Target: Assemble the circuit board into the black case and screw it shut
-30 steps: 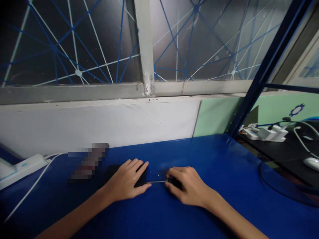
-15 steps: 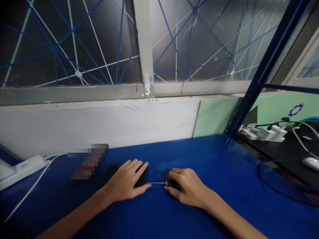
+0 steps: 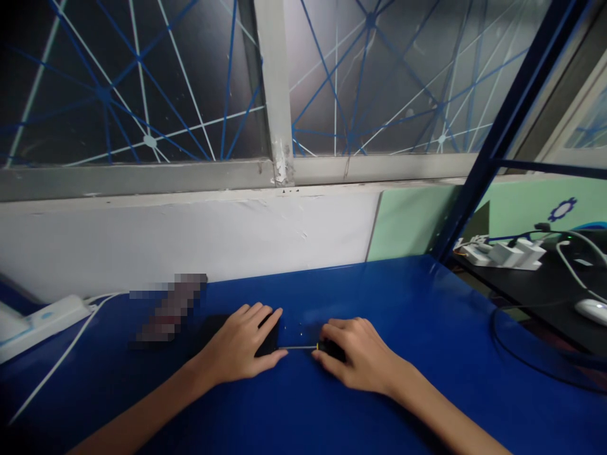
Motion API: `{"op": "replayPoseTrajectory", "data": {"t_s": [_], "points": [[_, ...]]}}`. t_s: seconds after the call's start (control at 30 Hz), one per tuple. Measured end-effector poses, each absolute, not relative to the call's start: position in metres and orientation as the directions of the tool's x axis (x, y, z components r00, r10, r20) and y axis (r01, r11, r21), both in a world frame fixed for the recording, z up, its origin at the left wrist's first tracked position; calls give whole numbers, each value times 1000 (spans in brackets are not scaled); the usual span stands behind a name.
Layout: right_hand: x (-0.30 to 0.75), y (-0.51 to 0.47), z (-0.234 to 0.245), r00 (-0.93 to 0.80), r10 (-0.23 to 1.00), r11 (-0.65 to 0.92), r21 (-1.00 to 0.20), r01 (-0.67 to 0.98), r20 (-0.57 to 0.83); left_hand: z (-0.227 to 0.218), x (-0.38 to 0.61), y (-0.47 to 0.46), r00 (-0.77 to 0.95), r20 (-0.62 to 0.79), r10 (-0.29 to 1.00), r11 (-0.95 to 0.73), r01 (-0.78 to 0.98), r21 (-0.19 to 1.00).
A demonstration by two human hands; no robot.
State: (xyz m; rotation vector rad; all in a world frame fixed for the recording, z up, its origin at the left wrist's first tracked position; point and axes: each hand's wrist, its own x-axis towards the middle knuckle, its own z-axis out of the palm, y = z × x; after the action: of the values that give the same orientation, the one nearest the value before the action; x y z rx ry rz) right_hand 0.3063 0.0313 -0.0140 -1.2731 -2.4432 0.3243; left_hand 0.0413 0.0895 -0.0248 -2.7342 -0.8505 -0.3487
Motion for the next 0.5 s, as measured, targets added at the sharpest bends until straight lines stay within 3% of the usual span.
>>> {"op": "replayPoseTrajectory", "data": {"t_s": [0.5], "points": [[305,32,-17,-516,832,554,-373,744,206,-23,41,89,794,302,528,-788,590,-176]]}}
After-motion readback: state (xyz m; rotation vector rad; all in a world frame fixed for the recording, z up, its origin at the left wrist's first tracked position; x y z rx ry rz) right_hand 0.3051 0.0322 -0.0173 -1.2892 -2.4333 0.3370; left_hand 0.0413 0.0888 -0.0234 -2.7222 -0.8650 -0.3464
